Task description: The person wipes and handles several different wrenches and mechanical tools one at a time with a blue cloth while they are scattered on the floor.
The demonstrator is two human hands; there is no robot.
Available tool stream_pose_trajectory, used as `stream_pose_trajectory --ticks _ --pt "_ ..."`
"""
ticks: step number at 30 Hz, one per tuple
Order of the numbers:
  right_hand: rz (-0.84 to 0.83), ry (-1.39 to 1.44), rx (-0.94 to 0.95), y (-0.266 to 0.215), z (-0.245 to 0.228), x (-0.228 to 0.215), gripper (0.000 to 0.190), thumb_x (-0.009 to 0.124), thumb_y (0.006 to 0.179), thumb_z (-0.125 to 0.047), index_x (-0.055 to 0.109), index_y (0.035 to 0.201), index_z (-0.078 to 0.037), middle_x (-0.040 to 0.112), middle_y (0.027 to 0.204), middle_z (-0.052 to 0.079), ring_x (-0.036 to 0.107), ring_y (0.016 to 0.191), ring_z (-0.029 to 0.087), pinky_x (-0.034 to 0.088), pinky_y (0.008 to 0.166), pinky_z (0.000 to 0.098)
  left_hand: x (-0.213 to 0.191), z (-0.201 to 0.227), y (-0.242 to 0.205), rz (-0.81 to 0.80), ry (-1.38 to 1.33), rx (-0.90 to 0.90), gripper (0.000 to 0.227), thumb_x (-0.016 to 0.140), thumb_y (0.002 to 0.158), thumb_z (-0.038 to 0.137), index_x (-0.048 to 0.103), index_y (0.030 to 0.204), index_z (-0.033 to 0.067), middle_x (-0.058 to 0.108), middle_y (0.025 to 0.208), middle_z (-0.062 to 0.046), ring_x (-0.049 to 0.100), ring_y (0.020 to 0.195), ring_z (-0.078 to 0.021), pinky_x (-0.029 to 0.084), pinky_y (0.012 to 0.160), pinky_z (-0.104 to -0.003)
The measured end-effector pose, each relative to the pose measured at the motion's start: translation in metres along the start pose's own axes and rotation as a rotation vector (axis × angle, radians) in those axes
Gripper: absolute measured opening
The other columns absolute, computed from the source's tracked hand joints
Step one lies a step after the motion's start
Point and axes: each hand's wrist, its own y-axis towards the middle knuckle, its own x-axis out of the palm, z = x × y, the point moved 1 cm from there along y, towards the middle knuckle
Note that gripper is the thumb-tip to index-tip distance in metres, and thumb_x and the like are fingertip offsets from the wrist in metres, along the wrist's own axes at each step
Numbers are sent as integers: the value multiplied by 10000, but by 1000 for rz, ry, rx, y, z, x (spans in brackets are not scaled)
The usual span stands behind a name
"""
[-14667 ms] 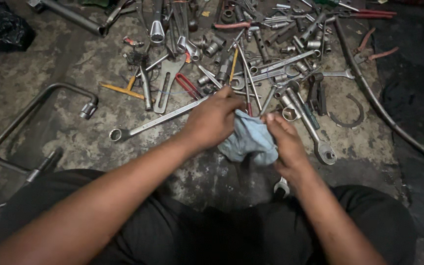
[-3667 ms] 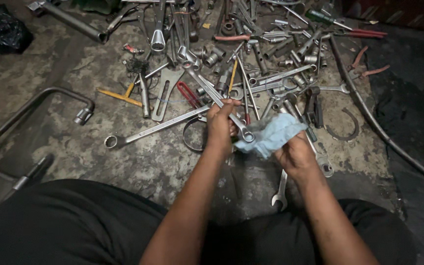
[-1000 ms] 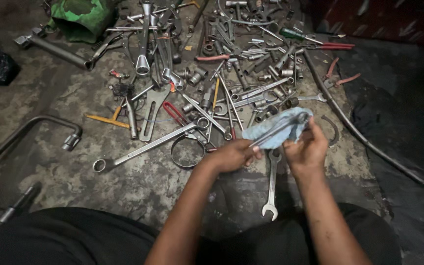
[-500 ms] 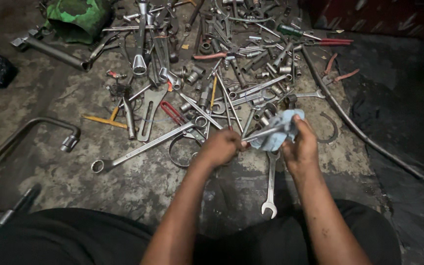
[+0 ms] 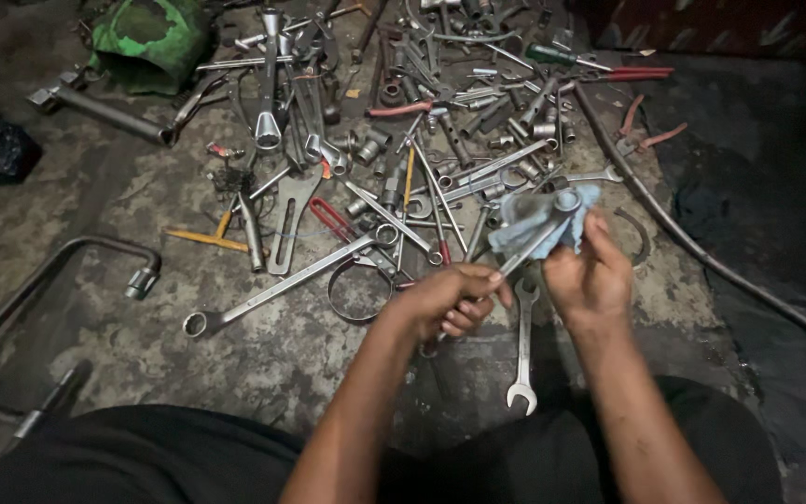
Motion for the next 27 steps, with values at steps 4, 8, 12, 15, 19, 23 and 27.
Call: stream_pose_trajectory --ticks 4,8,12,15,19,23,27 --pt "-130 -82 -1 -18 -17 32 322 507 1027 -153 570 1325 -50 658 1318 95 605 1268 252 410 1187 453 1 -1 -8 -395 -218 26 321 445 1114 274 597 1168 -3 324 613 79 271 469 -38 222 411 -226" --pt "-157 -238 -29 -24 -27 41 305 483 1078 -138 552 1357 -36 627 1323 88 583 1250 217 414 1128 395 1 -8 -8 -526 -322 70 324 452 1116 290 578 1242 19 314 621 44 264 481 -45 240 448 -240" --pt "-125 -488 -88 -9 -18 18 157 510 1116 -86 546 1269 -92 578 1196 40 529 1125 152 410 1006 332 -11 -10 -3 -250 -227 68 343 454 1098 314 596 1180 12 293 610 73 252 467 -47 217 414 -233" --pt "-48 -925 -135 -4 -6 -6 86 513 1141 -84 534 1222 -100 490 1073 26 435 971 137 356 862 310 -20 -18 1 -170 -331 10 328 454 1112 325 585 1038 34 288 588 80 224 438 -32 192 389 -225" --pt "-119 -1670 -475 -4 8 1 146 565 1032 -29 540 1158 -99 607 1093 84 547 1056 258 359 965 441 -22 -25 3 -101 -350 -39 360 443 1118 363 555 943 68 277 575 87 215 435 -31 182 392 -228" --pt "-221 -2135 -611 -15 9 22 441 649 720 40 570 1139 -72 682 1074 104 565 1264 403 256 999 644 -22 -16 5 -26 -187 -97 366 443 1076 382 560 908 78 287 555 93 225 411 -25 163 359 -232" --pt "-160 -2048 -676 -19 15 15 345 701 759 5 589 1079 -60 679 1038 128 596 1191 396 328 1036 559 -30 -7 3 279 206 -201 491 422 1043 489 583 840 72 343 506 67 231 373 -62 146 342 -270"
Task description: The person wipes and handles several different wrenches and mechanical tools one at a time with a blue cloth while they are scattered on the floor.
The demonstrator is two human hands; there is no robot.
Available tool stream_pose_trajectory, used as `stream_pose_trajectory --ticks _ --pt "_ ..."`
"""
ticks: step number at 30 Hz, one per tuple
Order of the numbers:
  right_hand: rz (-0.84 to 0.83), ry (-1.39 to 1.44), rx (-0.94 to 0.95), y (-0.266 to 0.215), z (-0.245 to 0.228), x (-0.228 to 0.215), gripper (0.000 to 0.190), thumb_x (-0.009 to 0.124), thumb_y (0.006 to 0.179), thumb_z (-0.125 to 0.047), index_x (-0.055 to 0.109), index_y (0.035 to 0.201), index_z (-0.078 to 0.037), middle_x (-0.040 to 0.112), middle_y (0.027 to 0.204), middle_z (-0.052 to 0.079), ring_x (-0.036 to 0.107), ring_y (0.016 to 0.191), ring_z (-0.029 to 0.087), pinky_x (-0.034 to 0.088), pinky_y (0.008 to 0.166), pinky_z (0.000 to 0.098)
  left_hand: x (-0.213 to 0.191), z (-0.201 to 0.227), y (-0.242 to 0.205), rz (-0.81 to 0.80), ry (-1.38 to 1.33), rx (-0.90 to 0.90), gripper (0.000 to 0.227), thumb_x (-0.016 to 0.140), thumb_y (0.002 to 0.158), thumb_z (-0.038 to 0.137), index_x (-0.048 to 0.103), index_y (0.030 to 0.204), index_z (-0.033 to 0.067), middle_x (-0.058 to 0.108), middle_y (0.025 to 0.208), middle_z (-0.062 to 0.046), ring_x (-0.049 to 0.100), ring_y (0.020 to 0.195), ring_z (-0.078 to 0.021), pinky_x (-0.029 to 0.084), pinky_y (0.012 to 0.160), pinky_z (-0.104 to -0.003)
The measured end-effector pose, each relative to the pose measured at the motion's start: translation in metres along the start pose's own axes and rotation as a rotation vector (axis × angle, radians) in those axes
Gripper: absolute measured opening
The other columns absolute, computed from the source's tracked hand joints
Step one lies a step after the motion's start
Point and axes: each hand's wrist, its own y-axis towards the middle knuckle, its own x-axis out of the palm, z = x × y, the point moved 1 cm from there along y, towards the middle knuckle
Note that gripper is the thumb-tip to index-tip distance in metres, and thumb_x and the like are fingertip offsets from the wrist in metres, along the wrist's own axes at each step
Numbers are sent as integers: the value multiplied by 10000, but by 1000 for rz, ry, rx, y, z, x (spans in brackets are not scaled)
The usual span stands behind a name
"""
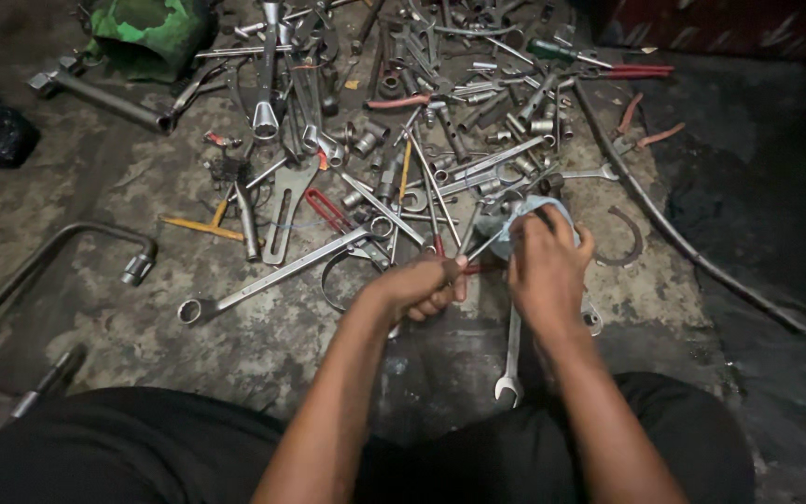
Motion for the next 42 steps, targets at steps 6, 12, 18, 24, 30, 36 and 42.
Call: stream_pose_trajectory --ticks 6,12,18,24,30,36,42 --pt "191 1197 518 -14 49 52 160 665 979 14 544 984 -92 617 928 30 609 876 164 485 813 295 -3 -18 33 246 228 174 497 545 998 497 723 825 65 560 556 -38 509 425 -164 384 408 -349" --pt "64 1617 808 -21 70 75 154 601 903 12 555 914 -134 597 802 4 568 696 124 475 623 266 -65 -20 59 685 312 453 265 719 855 344 798 861 91 748 712 -56 701 650 -163 537 617 -354" --pt "27 1548 777 -19 65 71 164 613 925 12 560 945 -142 566 790 -6 517 657 104 413 570 253 -241 26 -59 960 587 88 234 653 813 209 757 959 60 786 920 -178 791 853 -316 597 772 -448" --pt "30 1546 774 -21 65 77 170 599 926 16 563 955 -147 581 807 -16 529 670 94 433 597 243 -331 -27 -236 1267 982 -502 392 593 949 244 700 1273 53 642 1364 -216 622 1239 -408 515 980 -536" --pt "-1 1462 836 -27 57 76 147 597 922 -13 543 933 -150 511 721 -29 458 590 85 382 521 249 -322 -125 -330 1623 640 -561 418 627 925 251 681 1268 18 633 1343 -246 612 1219 -415 502 980 -518" --pt "-32 1382 864 -30 51 76 120 583 930 -53 537 911 -162 466 664 -46 402 517 69 302 434 238 -316 -117 -326 1752 562 -645 417 649 911 254 682 1248 10 649 1308 -244 637 1174 -407 527 944 -514" --pt "-46 1313 934 -27 47 77 129 606 895 -57 543 901 -170 473 662 -53 404 509 67 289 428 237 -318 -110 -317 1733 633 -765 417 670 898 257 683 1228 2 665 1274 -242 661 1129 -399 553 909 -511"
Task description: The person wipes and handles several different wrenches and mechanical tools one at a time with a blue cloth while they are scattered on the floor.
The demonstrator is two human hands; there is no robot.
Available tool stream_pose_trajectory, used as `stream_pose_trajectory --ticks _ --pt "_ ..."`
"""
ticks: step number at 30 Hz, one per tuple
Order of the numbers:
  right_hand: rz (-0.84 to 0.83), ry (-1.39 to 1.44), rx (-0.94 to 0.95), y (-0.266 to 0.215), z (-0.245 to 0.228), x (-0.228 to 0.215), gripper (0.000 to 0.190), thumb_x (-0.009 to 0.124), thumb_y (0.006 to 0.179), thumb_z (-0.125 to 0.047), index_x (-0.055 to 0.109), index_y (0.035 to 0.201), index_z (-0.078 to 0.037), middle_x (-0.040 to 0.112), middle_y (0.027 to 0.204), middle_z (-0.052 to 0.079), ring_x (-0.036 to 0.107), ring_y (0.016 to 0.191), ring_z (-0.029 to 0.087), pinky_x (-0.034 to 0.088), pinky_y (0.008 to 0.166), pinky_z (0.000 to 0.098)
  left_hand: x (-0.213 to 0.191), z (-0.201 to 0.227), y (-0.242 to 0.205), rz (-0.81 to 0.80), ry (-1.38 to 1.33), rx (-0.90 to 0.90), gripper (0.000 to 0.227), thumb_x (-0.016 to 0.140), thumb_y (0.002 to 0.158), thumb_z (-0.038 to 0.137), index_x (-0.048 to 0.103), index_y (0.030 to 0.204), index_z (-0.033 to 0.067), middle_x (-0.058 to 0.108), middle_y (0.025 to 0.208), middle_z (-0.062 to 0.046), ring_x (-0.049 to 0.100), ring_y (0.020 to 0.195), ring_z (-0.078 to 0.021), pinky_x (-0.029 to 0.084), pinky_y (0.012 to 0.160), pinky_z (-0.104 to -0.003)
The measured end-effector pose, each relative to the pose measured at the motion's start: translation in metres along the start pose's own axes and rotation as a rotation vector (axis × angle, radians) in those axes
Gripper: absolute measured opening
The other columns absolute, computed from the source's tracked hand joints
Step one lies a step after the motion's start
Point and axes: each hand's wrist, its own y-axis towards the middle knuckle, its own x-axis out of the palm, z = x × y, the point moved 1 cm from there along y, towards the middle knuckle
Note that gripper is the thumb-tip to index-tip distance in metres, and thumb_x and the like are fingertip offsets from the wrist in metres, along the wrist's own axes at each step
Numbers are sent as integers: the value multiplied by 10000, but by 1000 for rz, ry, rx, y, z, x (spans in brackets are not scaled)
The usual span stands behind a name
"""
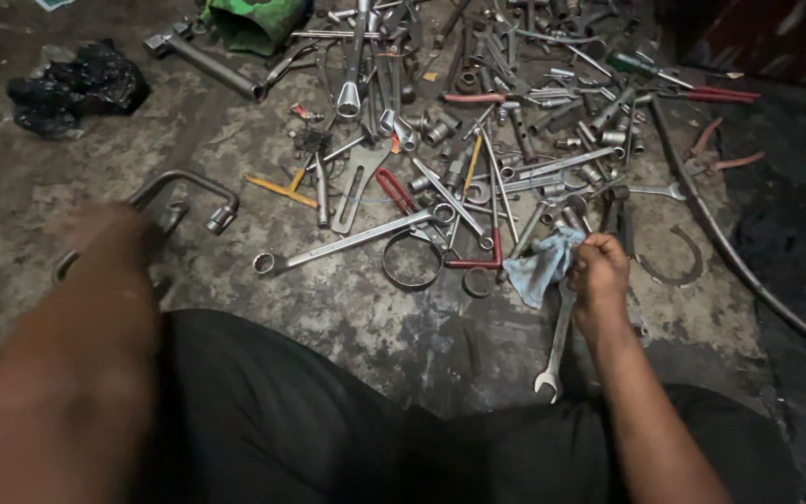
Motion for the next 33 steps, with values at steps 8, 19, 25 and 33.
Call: stream_pose_trajectory --ticks 8,19,25,33 --pt "14 -11 34 -2 -8 2 107 613 902 -78 578 909 -178 497 710 -45 446 560 88 308 450 249 67 128 -102 -505 289 308 419 699 879 260 684 1201 -9 686 1228 -240 694 1068 -389 586 862 -507" --pt "-106 221 -139 20 -3 -13 126 611 921 -20 619 985 -129 604 858 -25 555 759 88 430 667 221 39 150 -153 -761 556 623 426 739 854 265 686 1163 -23 716 1165 -236 739 986 -375 632 797 -501" --pt "78 290 -112 19 0 -19 122 633 936 -94 590 1026 -165 614 815 -15 543 602 104 428 486 280 -23 141 -158 -847 572 732 432 760 840 268 687 1143 -31 732 1130 -234 764 941 -367 658 761 -498" --pt "-51 557 -20 36 2 -45 215 470 970 -41 619 1114 -100 701 1000 62 689 871 195 574 749 362 -82 124 -261 -231 268 842 336 740 757 229 774 1057 83 738 1135 -189 716 1054 -362 595 855 -465"
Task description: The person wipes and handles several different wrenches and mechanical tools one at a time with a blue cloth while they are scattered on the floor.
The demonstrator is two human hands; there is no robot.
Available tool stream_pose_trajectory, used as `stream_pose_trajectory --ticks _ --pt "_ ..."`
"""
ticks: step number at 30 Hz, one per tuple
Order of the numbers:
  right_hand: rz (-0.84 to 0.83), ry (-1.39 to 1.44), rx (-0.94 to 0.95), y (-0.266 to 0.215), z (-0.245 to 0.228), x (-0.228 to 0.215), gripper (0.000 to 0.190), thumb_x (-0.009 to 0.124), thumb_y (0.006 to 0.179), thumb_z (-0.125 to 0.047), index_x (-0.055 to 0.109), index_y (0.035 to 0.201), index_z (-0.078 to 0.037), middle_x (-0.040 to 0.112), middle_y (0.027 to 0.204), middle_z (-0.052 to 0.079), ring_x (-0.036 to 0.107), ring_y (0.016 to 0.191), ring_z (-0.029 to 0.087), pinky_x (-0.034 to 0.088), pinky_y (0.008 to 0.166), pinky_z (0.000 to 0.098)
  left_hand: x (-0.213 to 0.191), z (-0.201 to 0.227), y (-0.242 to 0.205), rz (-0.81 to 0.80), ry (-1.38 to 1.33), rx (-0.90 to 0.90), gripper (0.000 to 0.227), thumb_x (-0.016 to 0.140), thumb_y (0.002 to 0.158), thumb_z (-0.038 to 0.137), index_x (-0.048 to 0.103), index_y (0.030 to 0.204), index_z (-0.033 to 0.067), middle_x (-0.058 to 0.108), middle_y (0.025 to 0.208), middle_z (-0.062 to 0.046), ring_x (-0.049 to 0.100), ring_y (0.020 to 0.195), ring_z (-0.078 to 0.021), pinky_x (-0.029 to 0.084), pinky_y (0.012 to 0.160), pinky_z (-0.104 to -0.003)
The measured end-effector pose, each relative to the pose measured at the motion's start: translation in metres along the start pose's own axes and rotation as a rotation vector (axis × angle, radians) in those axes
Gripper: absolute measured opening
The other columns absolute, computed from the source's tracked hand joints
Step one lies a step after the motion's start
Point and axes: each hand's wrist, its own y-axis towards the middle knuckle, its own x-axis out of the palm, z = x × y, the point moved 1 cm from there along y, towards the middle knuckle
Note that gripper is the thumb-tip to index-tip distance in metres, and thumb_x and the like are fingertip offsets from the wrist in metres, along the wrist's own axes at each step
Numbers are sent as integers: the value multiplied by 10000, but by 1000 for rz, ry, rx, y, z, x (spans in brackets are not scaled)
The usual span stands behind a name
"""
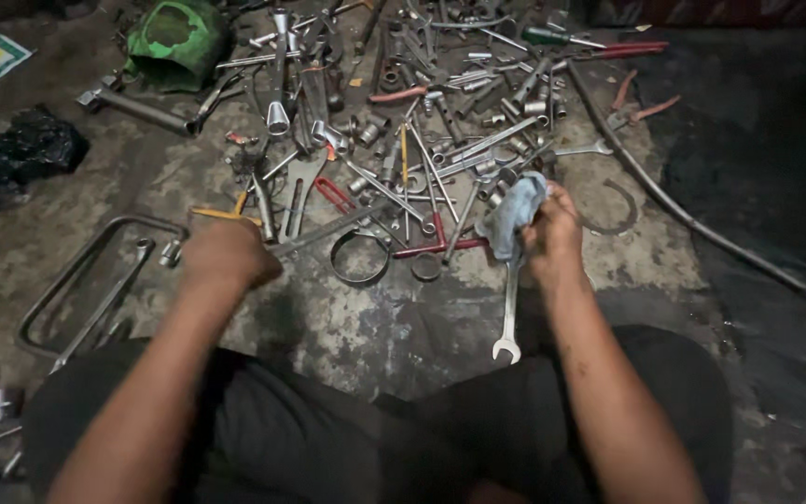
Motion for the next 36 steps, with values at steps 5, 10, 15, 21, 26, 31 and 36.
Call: stream_pose_trajectory --ticks 5,10,15,21,26,31,36 --pt "-96 306 72 11 -3 -4 269 446 995 -76 650 1161 -20 718 1149 118 704 1044 255 568 966 412 -5 11 -51 -43 -77 76 340 736 752 299 804 981 56 765 995 -205 742 921 -336 586 844 -432" --pt "-55 319 136 10 -11 -11 377 419 979 -197 657 1188 7 721 1218 143 698 1150 302 529 1080 475 -5 -5 -79 -333 -392 59 309 665 757 254 853 866 34 785 666 -131 764 572 -236 610 624 -370" --pt "38 338 102 6 -26 -6 417 405 991 -222 672 1237 -16 732 1229 139 696 1140 307 514 1083 492 39 42 -111 -403 -1088 106 236 699 840 232 702 768 8 586 539 -48 571 424 -167 473 416 -318" --pt "-26 265 149 -5 -16 24 430 386 969 -278 658 1219 -58 706 1235 126 670 1159 317 501 1063 527 57 155 -66 -40 -1023 503 467 649 917 401 697 643 27 650 570 -144 629 524 -293 489 581 -444" --pt "-89 238 126 -7 -12 27 503 357 937 -335 609 1258 -41 679 1316 124 617 1251 332 470 1097 532 90 242 -94 2 -1251 182 532 705 888 468 666 658 -10 627 577 -187 623 529 -343 476 559 -499" --pt "-20 271 55 7 -7 10 460 414 971 -335 605 1259 -31 664 1312 141 637 1249 341 476 1131 538 130 253 -137 3 -1287 299 550 743 885 467 617 668 -23 562 578 -251 565 499 -371 450 534 -494" --pt "5 277 129 5 -2 17 454 504 932 -358 654 1209 -31 718 1219 136 678 1150 329 491 1071 497 132 261 -136 45 -1261 292 560 740 890 468 624 656 -27 584 617 -274 579 518 -403 440 545 -513"
